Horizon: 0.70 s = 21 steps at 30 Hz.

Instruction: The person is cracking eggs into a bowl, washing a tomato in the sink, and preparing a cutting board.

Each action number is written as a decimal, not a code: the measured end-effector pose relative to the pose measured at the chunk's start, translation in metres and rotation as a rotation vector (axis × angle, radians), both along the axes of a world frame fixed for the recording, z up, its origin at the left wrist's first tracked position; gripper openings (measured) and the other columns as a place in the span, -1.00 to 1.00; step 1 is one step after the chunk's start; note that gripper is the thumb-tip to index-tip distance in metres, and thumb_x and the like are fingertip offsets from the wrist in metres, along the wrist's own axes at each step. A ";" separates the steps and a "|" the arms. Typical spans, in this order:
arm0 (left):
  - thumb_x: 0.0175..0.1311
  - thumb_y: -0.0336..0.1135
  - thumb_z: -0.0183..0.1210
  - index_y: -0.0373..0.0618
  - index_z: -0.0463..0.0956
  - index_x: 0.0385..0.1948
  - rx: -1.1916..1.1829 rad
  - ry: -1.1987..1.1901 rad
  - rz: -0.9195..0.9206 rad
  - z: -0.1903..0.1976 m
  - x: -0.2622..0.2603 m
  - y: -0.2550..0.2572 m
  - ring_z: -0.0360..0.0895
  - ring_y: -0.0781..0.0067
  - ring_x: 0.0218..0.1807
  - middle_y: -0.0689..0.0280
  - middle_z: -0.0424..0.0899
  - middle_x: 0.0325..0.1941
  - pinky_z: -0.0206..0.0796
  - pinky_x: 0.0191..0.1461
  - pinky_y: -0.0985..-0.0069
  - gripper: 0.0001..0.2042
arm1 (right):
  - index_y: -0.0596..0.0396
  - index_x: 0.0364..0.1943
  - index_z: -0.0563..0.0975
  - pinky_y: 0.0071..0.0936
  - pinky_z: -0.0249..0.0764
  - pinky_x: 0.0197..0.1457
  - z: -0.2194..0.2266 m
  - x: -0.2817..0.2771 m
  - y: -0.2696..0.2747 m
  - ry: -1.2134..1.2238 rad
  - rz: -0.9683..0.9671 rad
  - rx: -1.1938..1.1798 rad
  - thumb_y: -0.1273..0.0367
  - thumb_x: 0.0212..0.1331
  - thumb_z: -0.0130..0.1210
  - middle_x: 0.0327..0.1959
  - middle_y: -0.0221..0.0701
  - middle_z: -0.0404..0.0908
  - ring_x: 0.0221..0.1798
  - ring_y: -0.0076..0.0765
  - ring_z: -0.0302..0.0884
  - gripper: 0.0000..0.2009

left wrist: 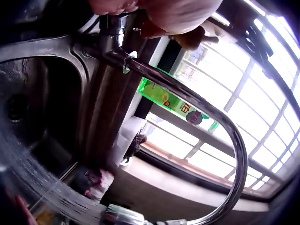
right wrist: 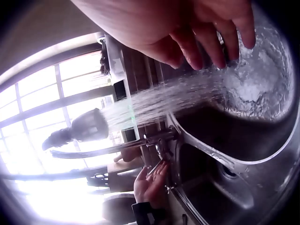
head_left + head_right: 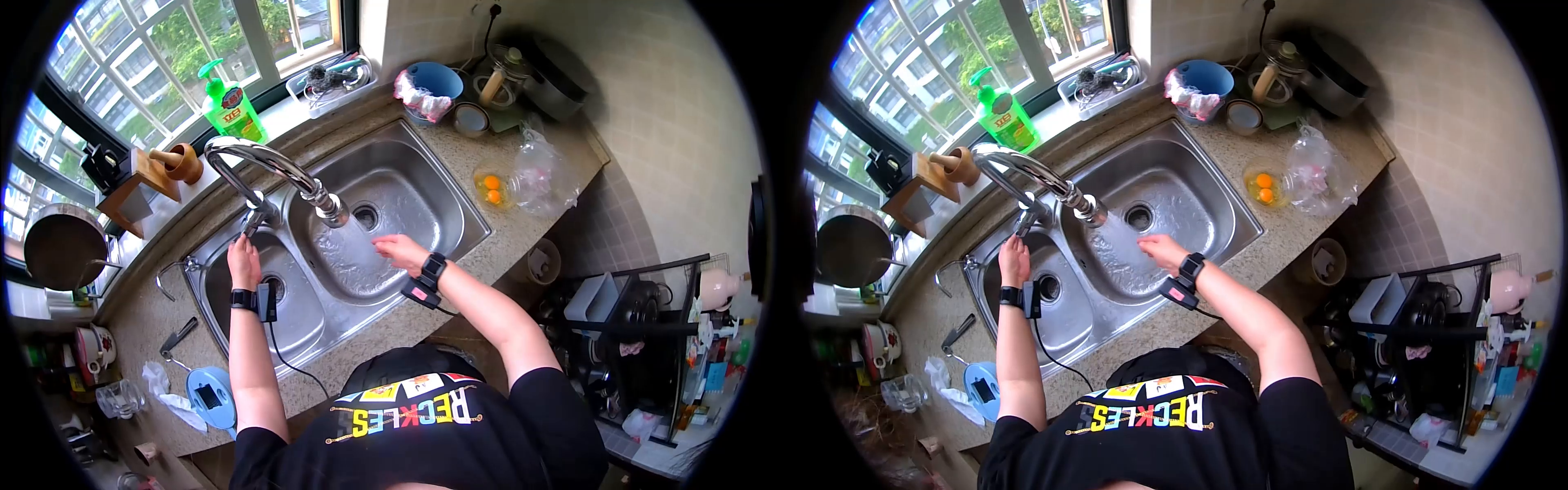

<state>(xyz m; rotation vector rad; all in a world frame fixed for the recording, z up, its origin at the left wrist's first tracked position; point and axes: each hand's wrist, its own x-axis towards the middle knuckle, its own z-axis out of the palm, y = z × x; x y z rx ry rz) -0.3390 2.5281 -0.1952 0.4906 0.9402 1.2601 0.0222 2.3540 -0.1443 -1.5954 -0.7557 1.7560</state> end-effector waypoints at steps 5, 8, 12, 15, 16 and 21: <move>0.19 -0.45 0.07 -0.04 0.31 0.01 0.056 0.372 0.029 0.032 0.044 0.003 0.09 0.80 -0.60 0.59 0.27 -0.55 -0.10 -0.51 0.67 -0.67 | -0.04 -0.06 0.54 -0.63 0.31 -0.19 0.009 0.054 -0.046 -0.023 -0.083 0.001 0.24 0.19 0.03 -0.29 -0.60 0.55 -0.25 -0.65 0.39 -0.73; 0.16 -0.33 0.10 -0.02 -0.29 0.39 -0.101 0.443 -0.141 0.055 0.043 -0.012 -0.05 0.25 0.41 0.17 -0.03 0.42 -0.31 0.40 0.07 -0.18 | -0.07 0.01 0.48 -0.46 0.32 -0.03 0.005 0.093 -0.071 -0.045 -0.153 -0.079 0.22 0.26 -0.03 -0.17 -0.54 0.54 -0.09 -0.59 0.41 -0.71; 0.13 -0.20 0.12 0.01 -0.07 0.33 -0.164 0.489 -0.149 0.050 0.051 -0.042 -0.13 0.03 0.42 0.21 0.06 0.37 -0.25 0.33 -0.12 -0.27 | -0.06 -0.04 0.50 -0.62 0.34 -0.19 -0.011 0.157 -0.103 -0.236 -0.260 -0.010 0.25 0.25 -0.01 -0.25 -0.58 0.56 -0.19 -0.69 0.43 -0.76; 0.19 -0.32 0.09 -0.20 0.29 0.13 -0.012 0.745 -0.150 0.041 0.072 -0.079 0.35 0.46 0.11 0.27 0.47 0.05 0.20 0.11 0.45 -0.55 | 0.05 -0.18 0.55 -0.71 0.31 -0.35 -0.002 0.205 -0.125 -0.264 -0.538 0.109 0.37 0.18 0.02 -0.37 -0.55 0.57 -0.34 -0.67 0.44 -0.83; 0.21 -0.37 0.08 -0.25 0.38 0.06 0.125 0.788 -0.198 0.034 0.077 -0.089 0.42 0.55 -0.01 0.29 0.53 -0.03 0.24 0.04 0.60 -0.63 | 0.06 -0.19 0.55 -0.71 0.31 -0.35 0.000 0.223 -0.132 -0.266 -0.627 0.141 0.39 0.19 0.01 -0.37 -0.54 0.58 -0.35 -0.67 0.44 -0.84; 0.25 -0.41 0.06 -0.22 0.52 -0.07 0.134 0.884 -0.622 0.068 0.151 -0.151 0.46 0.66 -0.20 0.38 0.60 -0.19 0.27 -0.10 0.68 -0.76 | 0.15 -0.24 0.55 -0.70 0.34 -0.28 0.006 0.335 -0.139 -0.497 -0.854 0.442 0.45 0.23 -0.03 -0.37 -0.49 0.60 -0.37 -0.67 0.43 -0.86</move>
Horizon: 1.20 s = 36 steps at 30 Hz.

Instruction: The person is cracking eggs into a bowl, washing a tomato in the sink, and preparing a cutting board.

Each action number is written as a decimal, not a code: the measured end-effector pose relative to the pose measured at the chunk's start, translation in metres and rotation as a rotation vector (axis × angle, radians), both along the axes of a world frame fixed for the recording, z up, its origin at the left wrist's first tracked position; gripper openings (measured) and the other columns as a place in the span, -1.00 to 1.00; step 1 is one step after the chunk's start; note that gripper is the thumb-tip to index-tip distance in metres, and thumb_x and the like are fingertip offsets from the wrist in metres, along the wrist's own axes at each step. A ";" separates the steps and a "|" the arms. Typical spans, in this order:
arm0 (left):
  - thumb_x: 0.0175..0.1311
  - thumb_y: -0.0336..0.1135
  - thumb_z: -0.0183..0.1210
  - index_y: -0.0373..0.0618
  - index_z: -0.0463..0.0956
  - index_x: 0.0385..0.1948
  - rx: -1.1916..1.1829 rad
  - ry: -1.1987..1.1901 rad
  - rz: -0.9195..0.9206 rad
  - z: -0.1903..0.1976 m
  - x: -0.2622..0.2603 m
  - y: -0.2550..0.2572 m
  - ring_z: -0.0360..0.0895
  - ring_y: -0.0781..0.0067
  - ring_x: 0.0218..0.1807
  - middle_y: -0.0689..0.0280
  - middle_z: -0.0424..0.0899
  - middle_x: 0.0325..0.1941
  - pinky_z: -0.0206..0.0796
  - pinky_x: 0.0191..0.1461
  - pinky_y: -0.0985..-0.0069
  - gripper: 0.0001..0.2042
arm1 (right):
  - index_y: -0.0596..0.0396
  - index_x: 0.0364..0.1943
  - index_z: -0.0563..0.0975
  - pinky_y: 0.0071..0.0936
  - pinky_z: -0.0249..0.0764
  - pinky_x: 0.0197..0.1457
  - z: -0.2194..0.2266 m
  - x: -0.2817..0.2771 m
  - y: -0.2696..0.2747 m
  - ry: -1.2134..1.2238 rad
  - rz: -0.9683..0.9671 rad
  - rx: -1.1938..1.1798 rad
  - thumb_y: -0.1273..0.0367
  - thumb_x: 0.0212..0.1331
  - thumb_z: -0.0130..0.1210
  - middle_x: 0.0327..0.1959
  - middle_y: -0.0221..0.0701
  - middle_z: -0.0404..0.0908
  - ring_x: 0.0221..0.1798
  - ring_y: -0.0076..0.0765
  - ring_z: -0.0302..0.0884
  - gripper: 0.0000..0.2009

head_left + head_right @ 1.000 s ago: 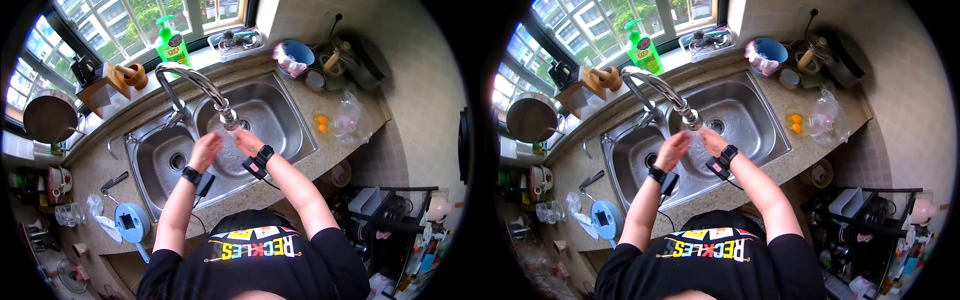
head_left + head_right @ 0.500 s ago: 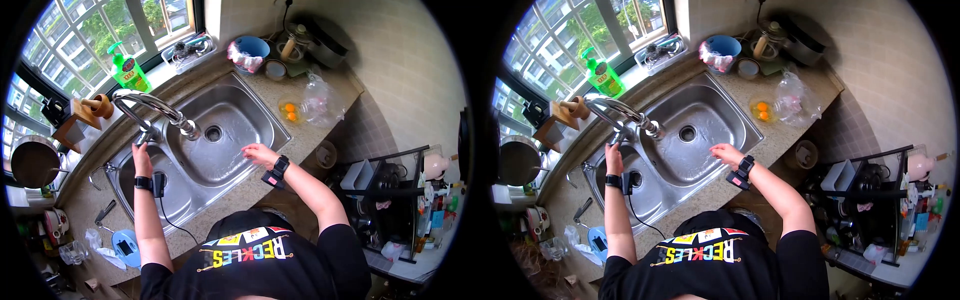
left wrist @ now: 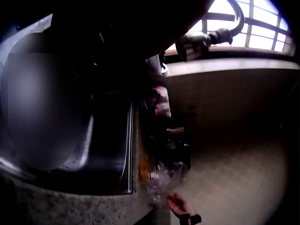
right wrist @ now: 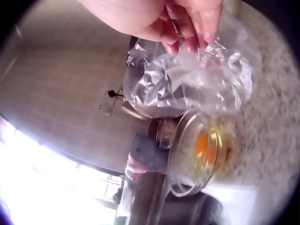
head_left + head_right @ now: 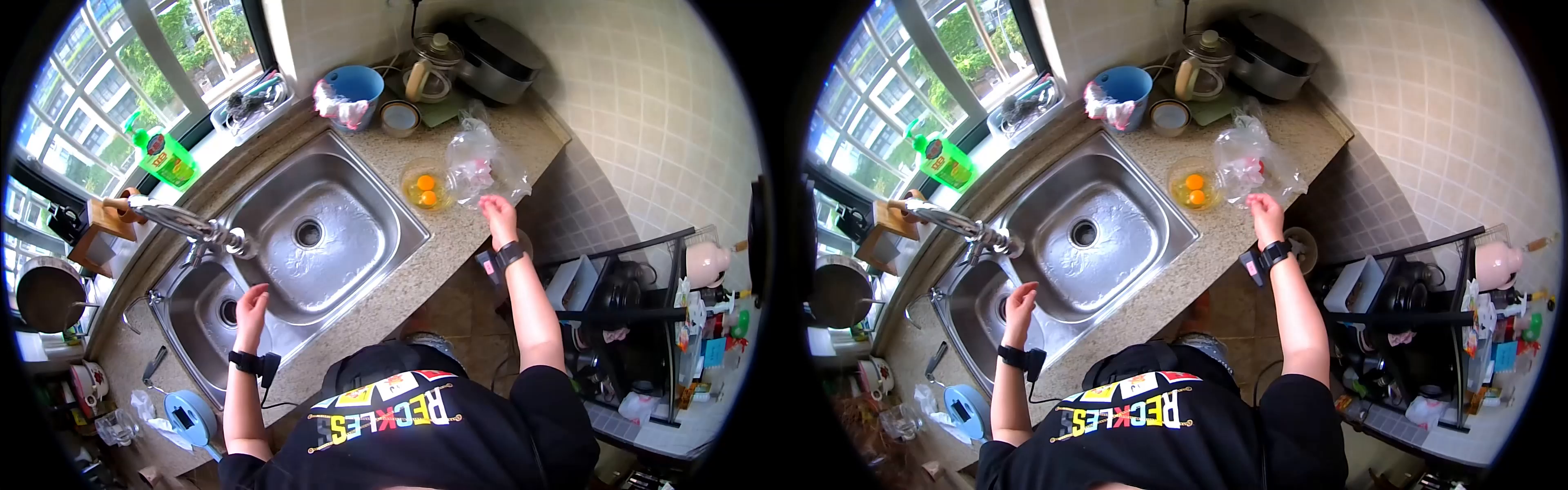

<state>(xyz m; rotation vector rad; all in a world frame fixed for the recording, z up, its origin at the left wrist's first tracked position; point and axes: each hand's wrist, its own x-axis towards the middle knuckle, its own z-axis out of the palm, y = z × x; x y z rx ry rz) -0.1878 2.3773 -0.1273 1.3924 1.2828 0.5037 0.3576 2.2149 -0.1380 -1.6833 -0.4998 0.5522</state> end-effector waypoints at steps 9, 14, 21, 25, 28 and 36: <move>0.27 -0.35 0.06 -0.20 0.51 -0.06 0.019 0.018 -0.508 0.049 0.247 -0.080 0.57 0.41 -0.13 0.18 0.62 -0.13 0.42 -0.06 0.48 -0.75 | 0.12 -0.30 0.58 -0.33 0.48 -0.21 -0.012 0.146 0.040 -0.491 0.207 -0.173 0.50 0.09 -0.03 -0.39 -0.17 0.62 -0.31 -0.13 0.60 -0.84; 0.27 -0.36 0.05 -0.18 0.40 0.07 0.169 0.012 -0.792 0.080 0.383 -0.097 0.56 0.26 -0.08 0.10 0.56 -0.03 0.43 -0.01 0.43 -0.67 | 0.11 -0.11 0.51 -0.24 0.44 -0.03 -0.003 0.172 0.052 -0.676 0.475 -0.268 0.46 -0.09 0.16 -0.18 -0.10 0.57 -0.11 0.03 0.51 -0.65; 0.20 -0.37 0.10 -0.05 -0.12 0.37 0.490 -0.048 -0.930 0.076 0.500 -0.108 0.19 -0.06 0.31 -0.03 -0.07 0.42 0.18 0.27 0.31 -0.29 | -0.01 0.04 0.40 -0.19 0.39 0.08 -0.013 0.183 0.057 -0.759 0.554 -0.390 0.36 -0.17 0.28 -0.06 -0.09 0.50 0.02 0.06 0.43 -0.45; 0.16 -0.40 0.12 -0.11 -0.20 0.37 0.489 -0.083 -0.885 0.048 0.540 -0.104 0.00 -0.13 0.39 -0.11 -0.28 0.44 0.07 0.34 0.28 -0.22 | 0.15 -0.04 0.43 -0.27 0.41 0.04 0.006 0.205 0.043 -0.528 0.695 -0.368 0.24 -0.17 0.29 -0.11 -0.11 0.54 -0.06 0.00 0.51 -0.47; 0.08 -0.44 0.12 -0.30 -0.12 0.32 0.525 -0.007 -0.794 0.031 0.565 -0.103 0.04 -0.19 0.36 -0.20 -0.30 0.42 0.08 0.33 0.28 -0.25 | 0.26 0.01 0.38 -0.34 0.39 0.08 0.043 0.227 0.021 -0.367 0.776 -0.456 0.18 -0.15 0.30 -0.05 -0.08 0.50 0.01 -0.12 0.49 -0.38; 0.05 -0.39 0.09 -0.51 0.00 0.22 0.513 0.199 -0.745 -0.024 0.586 -0.101 -0.08 -0.23 0.39 -0.33 -0.27 0.37 0.02 0.38 0.31 -0.32 | 0.18 0.11 0.29 -0.44 0.42 0.09 0.086 0.257 -0.003 0.077 1.149 -0.259 0.41 -0.09 0.29 -0.03 -0.31 0.46 0.05 -0.40 0.42 -0.39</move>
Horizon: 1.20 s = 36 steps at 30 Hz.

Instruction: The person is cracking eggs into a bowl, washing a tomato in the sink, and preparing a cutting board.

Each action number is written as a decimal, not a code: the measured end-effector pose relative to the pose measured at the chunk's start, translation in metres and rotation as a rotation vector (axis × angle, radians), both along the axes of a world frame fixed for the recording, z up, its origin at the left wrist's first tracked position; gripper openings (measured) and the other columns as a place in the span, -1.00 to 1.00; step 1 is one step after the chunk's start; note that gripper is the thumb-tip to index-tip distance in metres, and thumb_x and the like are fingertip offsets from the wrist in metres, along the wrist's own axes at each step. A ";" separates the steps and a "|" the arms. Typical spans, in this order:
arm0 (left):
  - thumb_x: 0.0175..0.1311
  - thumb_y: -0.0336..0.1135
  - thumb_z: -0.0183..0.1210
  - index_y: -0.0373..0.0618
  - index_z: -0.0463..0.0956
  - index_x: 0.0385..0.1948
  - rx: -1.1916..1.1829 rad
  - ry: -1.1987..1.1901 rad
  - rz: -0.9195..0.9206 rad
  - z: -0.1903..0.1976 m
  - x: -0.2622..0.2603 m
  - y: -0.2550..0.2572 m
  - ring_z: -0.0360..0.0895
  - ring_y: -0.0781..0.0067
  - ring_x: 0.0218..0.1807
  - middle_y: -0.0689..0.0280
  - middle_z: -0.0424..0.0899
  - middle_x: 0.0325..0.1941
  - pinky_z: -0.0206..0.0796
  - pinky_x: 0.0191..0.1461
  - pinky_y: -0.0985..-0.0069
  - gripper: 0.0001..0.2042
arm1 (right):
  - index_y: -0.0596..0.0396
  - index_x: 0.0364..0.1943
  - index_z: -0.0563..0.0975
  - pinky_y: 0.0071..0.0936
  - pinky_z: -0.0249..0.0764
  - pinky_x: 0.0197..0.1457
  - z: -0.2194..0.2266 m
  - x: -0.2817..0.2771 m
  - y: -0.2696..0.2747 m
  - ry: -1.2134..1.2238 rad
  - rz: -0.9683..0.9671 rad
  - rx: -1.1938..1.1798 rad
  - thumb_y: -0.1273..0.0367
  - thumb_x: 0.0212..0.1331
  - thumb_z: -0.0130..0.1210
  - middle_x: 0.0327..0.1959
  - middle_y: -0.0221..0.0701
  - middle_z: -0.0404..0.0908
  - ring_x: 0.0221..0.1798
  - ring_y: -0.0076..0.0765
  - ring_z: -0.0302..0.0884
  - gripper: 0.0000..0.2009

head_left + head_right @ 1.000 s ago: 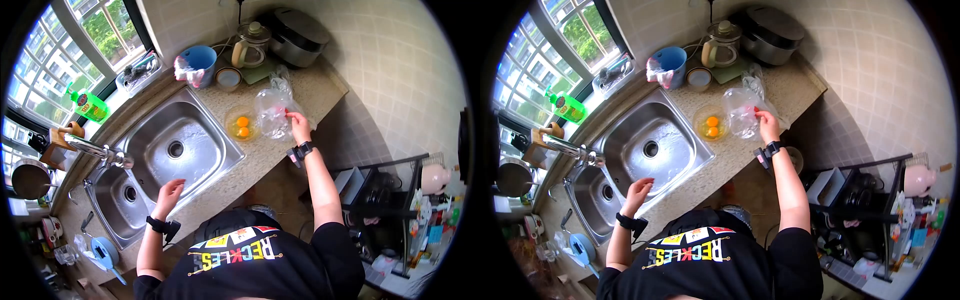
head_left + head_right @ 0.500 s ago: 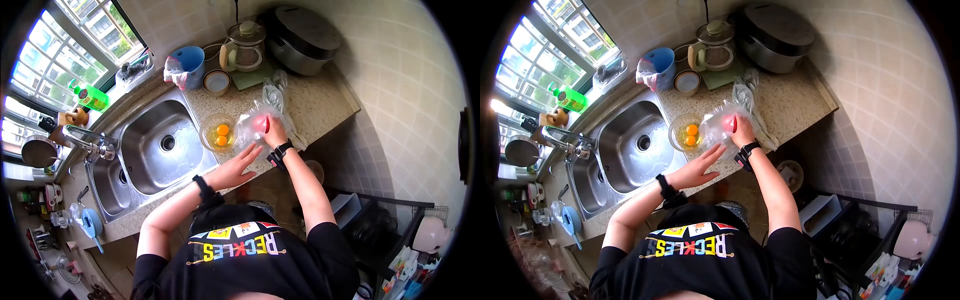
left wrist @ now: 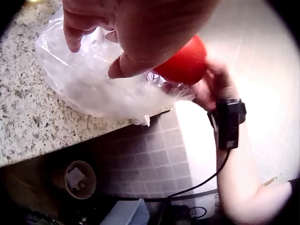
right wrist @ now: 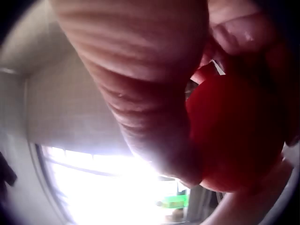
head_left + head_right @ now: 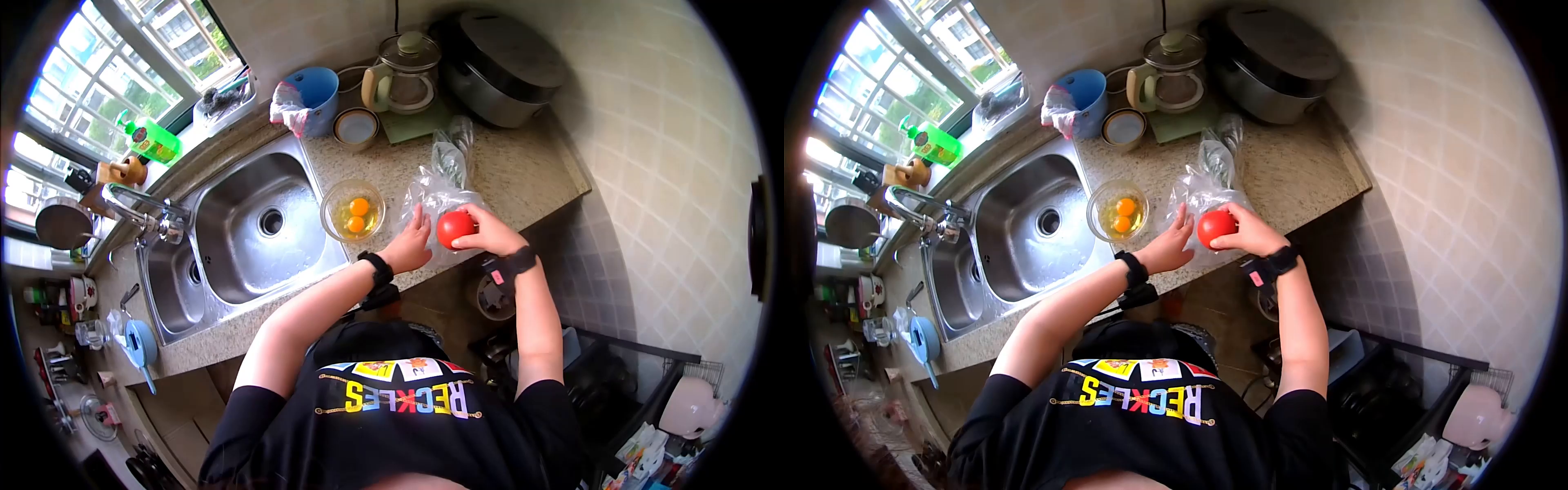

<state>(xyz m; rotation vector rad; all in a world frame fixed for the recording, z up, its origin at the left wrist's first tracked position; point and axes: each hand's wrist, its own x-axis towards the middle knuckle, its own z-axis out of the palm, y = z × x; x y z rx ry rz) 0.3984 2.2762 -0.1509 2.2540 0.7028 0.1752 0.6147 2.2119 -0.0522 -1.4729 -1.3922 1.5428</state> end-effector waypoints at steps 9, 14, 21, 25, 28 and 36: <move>0.04 -0.51 0.01 -0.15 0.04 0.30 0.041 -0.189 0.032 0.041 -0.007 -0.003 0.42 -0.10 0.07 0.01 0.02 0.40 0.33 0.10 0.22 -0.34 | 0.02 0.08 0.31 -0.46 0.51 -0.07 -0.028 -0.008 0.001 0.387 -0.466 -0.057 0.32 -0.04 0.27 -0.01 -0.39 0.42 0.01 -0.39 0.43 -0.45; 0.05 -0.54 -0.01 -0.11 0.35 0.13 0.063 -0.243 0.031 0.063 -0.031 -0.014 0.52 0.03 -0.07 0.13 0.38 0.21 0.41 -0.01 0.27 -0.51 | 0.04 0.08 0.26 -0.36 0.56 -0.10 -0.060 0.001 0.015 0.396 -0.685 0.026 0.30 0.03 0.24 0.02 -0.33 0.39 0.00 -0.30 0.45 -0.46; 0.07 -0.55 0.06 -0.17 0.48 -0.01 -0.036 -0.427 0.032 0.093 -0.092 -0.023 0.57 0.08 -0.13 0.06 0.59 -0.08 0.42 -0.06 0.34 -0.63 | 0.14 0.04 0.28 -0.29 0.52 -0.04 0.036 -0.001 -0.001 0.564 -0.683 0.145 0.28 0.08 0.16 -0.01 -0.20 0.41 -0.03 -0.19 0.47 -0.53; 0.13 -0.50 0.10 -0.19 0.52 -0.07 -0.026 -0.468 0.171 0.098 -0.143 -0.023 0.60 0.13 -0.21 0.09 0.63 -0.25 0.43 -0.11 0.38 -0.71 | 0.13 0.09 0.27 -0.33 0.51 -0.11 0.066 -0.040 -0.009 0.555 -0.655 0.115 0.29 0.09 0.11 -0.02 -0.21 0.41 -0.09 -0.22 0.46 -0.52; 0.17 -0.51 0.09 -0.20 0.53 -0.08 -0.021 -0.335 0.292 0.110 -0.207 -0.025 0.61 0.23 -0.22 0.11 0.64 -0.26 0.44 -0.13 0.45 -0.74 | -0.04 0.11 0.28 -0.27 0.52 -0.11 0.075 -0.089 -0.026 0.618 -0.614 0.004 0.30 0.01 0.14 0.00 -0.28 0.38 -0.06 -0.22 0.44 -0.49; 0.24 -0.39 0.10 -0.23 0.50 -0.03 -0.177 -0.127 0.768 0.103 -0.408 -0.009 0.57 0.55 -0.21 0.20 0.65 -0.25 0.42 -0.14 0.60 -0.72 | -0.01 0.10 0.18 -0.25 0.58 -0.04 0.049 -0.289 -0.005 0.667 -0.134 -0.264 0.43 0.03 0.17 0.01 -0.26 0.31 0.02 -0.23 0.41 -0.46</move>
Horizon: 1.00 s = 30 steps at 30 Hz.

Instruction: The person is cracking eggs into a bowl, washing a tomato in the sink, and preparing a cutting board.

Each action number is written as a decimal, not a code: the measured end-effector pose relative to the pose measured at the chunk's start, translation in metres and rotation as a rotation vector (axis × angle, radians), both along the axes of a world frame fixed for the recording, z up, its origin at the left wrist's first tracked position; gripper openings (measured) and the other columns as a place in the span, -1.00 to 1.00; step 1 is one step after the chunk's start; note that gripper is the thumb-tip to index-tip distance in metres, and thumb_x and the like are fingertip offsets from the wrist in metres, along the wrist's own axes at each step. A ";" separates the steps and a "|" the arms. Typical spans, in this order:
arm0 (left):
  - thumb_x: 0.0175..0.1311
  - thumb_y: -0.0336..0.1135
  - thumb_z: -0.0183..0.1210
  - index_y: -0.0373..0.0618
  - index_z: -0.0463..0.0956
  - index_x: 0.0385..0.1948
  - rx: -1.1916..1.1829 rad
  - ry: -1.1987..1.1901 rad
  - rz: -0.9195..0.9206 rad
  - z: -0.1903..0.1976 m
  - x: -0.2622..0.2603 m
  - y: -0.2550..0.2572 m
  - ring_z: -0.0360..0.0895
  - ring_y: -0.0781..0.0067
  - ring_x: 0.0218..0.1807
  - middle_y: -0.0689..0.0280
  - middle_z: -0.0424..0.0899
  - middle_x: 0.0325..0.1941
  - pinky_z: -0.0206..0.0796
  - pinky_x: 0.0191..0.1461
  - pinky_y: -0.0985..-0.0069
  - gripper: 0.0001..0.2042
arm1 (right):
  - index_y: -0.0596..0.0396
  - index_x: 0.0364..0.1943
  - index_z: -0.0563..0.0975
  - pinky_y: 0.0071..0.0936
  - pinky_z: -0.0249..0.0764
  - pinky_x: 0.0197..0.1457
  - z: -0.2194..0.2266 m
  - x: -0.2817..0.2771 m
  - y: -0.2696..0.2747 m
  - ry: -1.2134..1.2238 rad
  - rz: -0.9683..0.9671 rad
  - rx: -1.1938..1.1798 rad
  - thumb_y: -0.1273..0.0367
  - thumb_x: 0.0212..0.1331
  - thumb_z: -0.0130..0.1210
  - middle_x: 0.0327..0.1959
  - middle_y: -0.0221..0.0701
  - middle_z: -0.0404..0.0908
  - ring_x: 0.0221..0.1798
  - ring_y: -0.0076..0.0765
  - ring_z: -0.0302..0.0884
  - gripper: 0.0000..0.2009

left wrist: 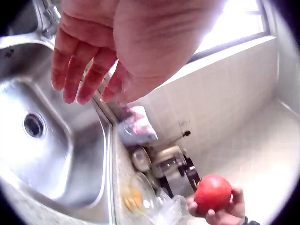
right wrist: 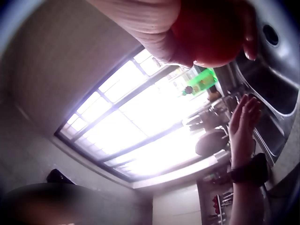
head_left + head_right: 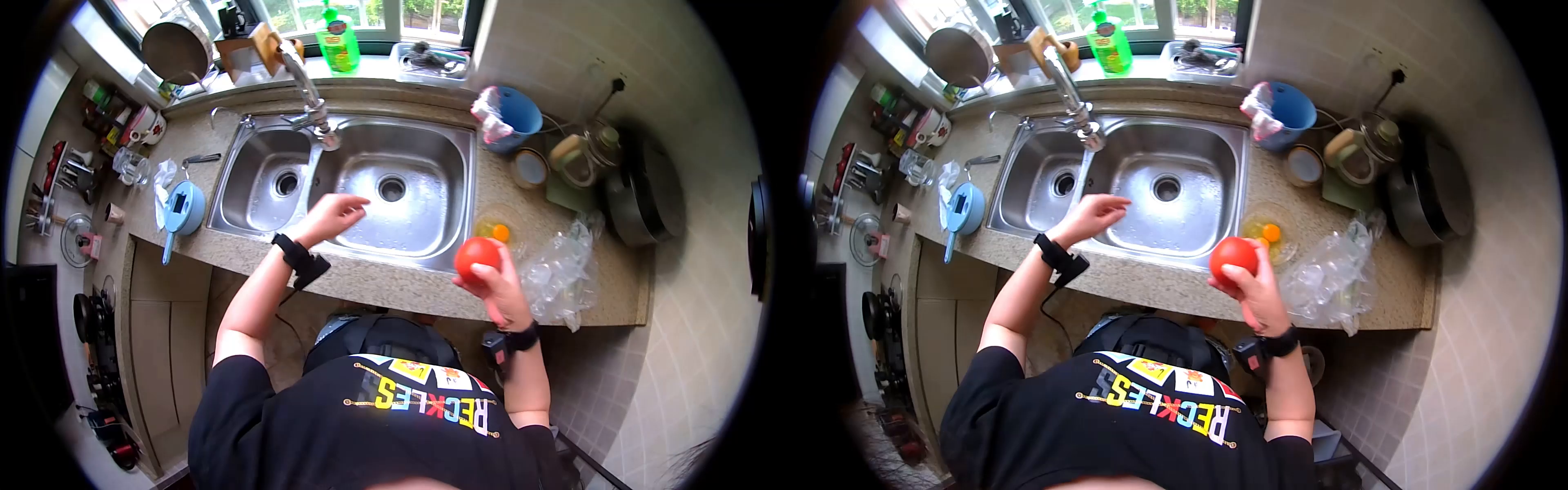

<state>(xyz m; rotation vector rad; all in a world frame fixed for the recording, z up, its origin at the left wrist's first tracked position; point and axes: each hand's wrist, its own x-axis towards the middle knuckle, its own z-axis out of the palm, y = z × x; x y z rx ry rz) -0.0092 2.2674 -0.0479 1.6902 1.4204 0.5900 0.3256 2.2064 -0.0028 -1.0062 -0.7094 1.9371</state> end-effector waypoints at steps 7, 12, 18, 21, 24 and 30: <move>0.17 -0.21 0.13 -0.23 0.45 0.03 0.137 0.225 0.208 -0.006 -0.172 0.062 0.51 0.16 0.06 0.02 0.55 0.01 0.33 0.12 0.37 -0.58 | 0.01 0.11 0.17 -0.14 0.53 0.02 -0.041 -0.148 0.054 0.099 0.037 -0.121 0.43 0.07 0.14 0.04 -0.24 0.30 0.03 -0.16 0.41 -0.48; 0.25 -0.19 0.03 -0.22 0.04 0.29 0.322 0.543 0.107 -0.039 -0.238 0.124 -0.16 -0.09 0.45 -0.03 -0.01 0.41 -0.15 0.42 0.11 -0.39 | 0.05 0.08 0.21 -0.06 0.49 0.06 -0.091 -0.232 0.106 0.172 -0.101 -0.270 0.42 0.11 0.11 0.07 -0.14 0.27 0.06 -0.04 0.35 -0.54; 0.24 -0.23 0.00 -0.19 0.03 0.31 0.398 0.847 0.034 -0.056 -0.265 0.166 -0.16 0.18 0.48 0.18 -0.08 0.46 -0.16 0.42 0.09 -0.40 | -0.03 0.03 0.29 -0.01 0.46 0.09 -0.116 -0.301 0.147 0.153 -0.168 -0.341 0.33 0.15 0.14 0.06 -0.27 0.31 0.07 -0.13 0.36 -0.61; 0.27 -0.24 -0.08 -0.22 0.10 0.28 0.531 0.841 0.108 -0.064 -0.273 0.173 -0.09 0.23 0.46 0.20 0.04 0.43 -0.19 0.44 0.17 -0.47 | -0.03 0.04 0.30 -0.04 0.47 0.08 -0.118 -0.318 0.163 0.133 -0.178 -0.348 0.31 0.17 0.12 0.07 -0.26 0.31 0.07 -0.14 0.36 -0.62; 0.27 -0.27 -0.12 -0.25 0.16 0.25 0.570 0.869 0.130 -0.070 -0.279 0.175 -0.02 0.26 0.45 0.19 0.11 0.40 -0.18 0.44 0.24 -0.50 | -0.01 0.06 0.30 -0.05 0.47 0.10 -0.126 -0.324 0.177 0.166 -0.180 -0.363 0.28 0.20 0.08 0.08 -0.26 0.32 0.08 -0.14 0.36 -0.63; 0.21 -0.31 -0.03 -0.25 0.10 0.28 0.553 0.840 0.152 -0.072 -0.282 0.172 -0.07 0.23 0.46 0.20 0.03 0.43 -0.13 0.42 0.18 -0.44 | -0.01 0.08 0.32 -0.04 0.46 0.11 -0.122 -0.326 0.193 0.139 -0.145 -0.375 0.30 0.21 0.05 0.10 -0.27 0.32 0.11 -0.18 0.36 -0.64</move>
